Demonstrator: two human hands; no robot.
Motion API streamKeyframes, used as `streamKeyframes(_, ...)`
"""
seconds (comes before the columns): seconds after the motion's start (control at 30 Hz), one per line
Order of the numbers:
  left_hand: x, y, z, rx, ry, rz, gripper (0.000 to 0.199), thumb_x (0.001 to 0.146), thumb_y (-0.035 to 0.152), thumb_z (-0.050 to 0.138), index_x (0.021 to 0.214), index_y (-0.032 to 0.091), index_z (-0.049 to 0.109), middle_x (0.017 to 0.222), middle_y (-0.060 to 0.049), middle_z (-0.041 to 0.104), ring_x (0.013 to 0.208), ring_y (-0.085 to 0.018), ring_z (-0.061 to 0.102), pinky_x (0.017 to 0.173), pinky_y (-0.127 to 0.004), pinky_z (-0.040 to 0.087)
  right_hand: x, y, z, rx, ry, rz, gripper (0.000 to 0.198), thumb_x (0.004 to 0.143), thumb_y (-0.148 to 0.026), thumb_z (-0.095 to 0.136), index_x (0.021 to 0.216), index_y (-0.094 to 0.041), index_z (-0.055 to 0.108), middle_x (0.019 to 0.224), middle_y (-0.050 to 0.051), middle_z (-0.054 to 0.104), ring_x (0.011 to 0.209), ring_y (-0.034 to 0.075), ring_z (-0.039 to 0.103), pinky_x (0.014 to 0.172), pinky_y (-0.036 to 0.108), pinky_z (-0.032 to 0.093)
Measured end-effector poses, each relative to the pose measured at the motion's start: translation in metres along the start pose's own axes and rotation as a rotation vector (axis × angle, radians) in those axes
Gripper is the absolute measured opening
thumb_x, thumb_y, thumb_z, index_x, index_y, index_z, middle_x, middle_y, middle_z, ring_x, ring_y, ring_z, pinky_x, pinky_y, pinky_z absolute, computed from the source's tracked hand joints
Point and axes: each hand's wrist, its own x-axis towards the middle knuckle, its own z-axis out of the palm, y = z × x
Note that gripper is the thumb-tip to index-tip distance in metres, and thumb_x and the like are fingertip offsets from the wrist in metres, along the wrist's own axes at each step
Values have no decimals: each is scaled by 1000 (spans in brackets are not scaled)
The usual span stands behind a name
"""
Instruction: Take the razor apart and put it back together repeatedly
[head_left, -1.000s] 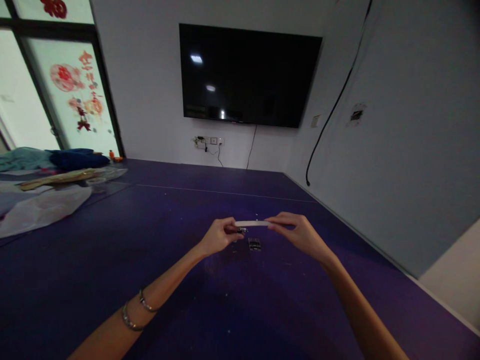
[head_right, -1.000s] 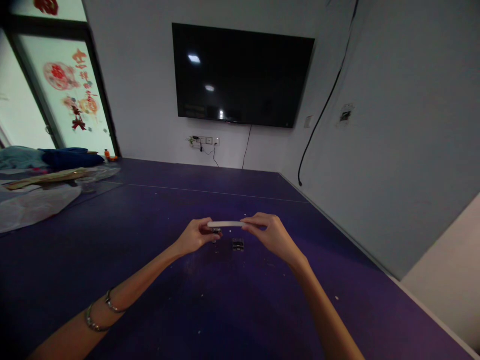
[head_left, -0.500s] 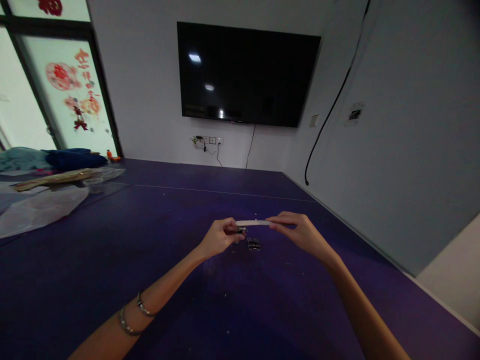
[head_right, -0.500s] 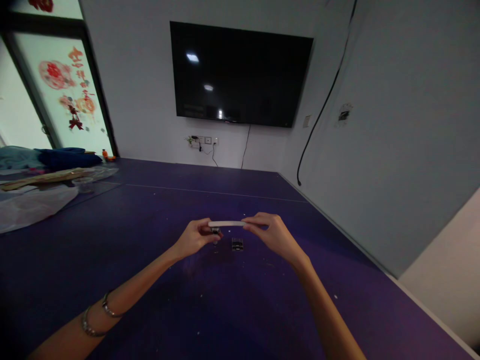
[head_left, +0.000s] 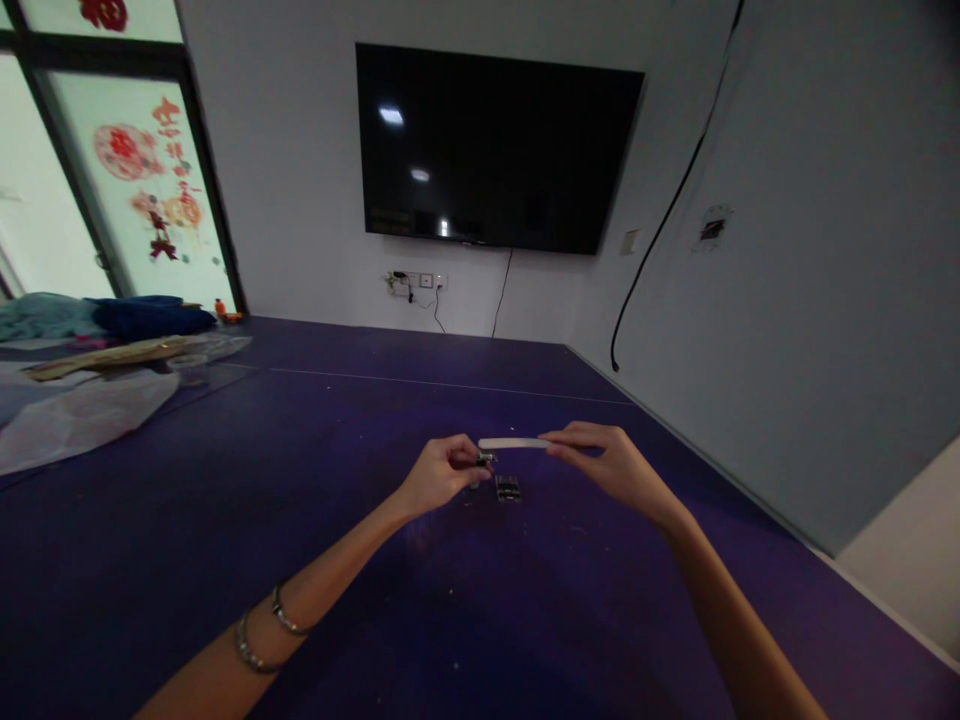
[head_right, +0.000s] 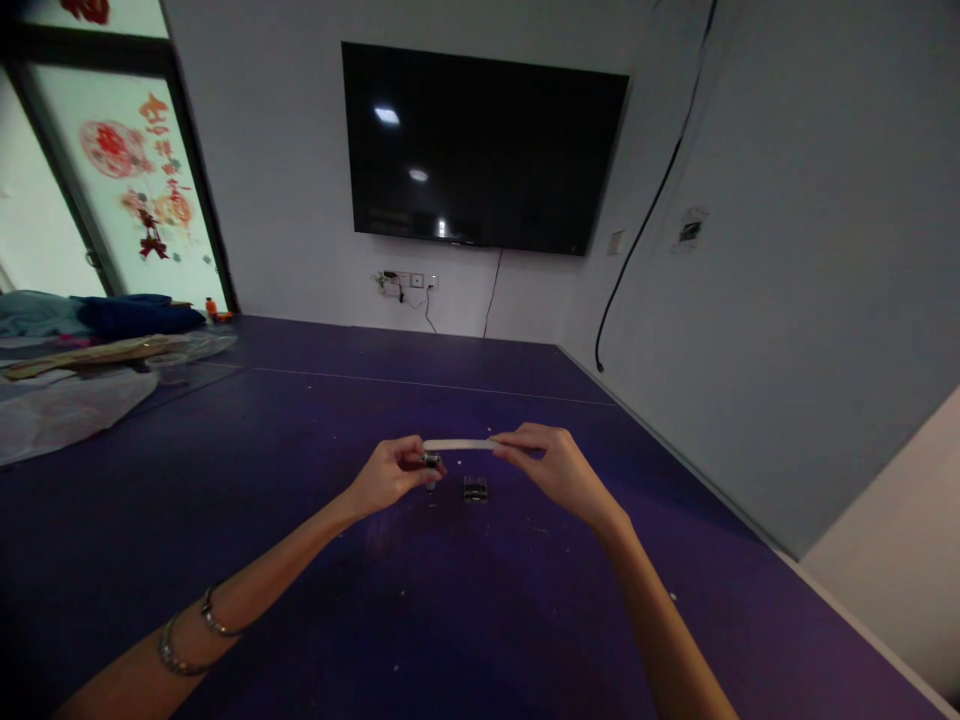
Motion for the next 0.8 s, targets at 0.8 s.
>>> streamKeyframes(0.8, 0, 0, 1, -4, -12, 3, 18, 61, 16, 70, 67, 14, 53, 72, -3, 69, 66, -14, 64, 62, -25, 50, -1, 4, -2, 4, -27, -10, 24, 80, -38, 55, 94, -26, 70, 87, 4, 69, 81, 19, 62, 73, 31, 48)
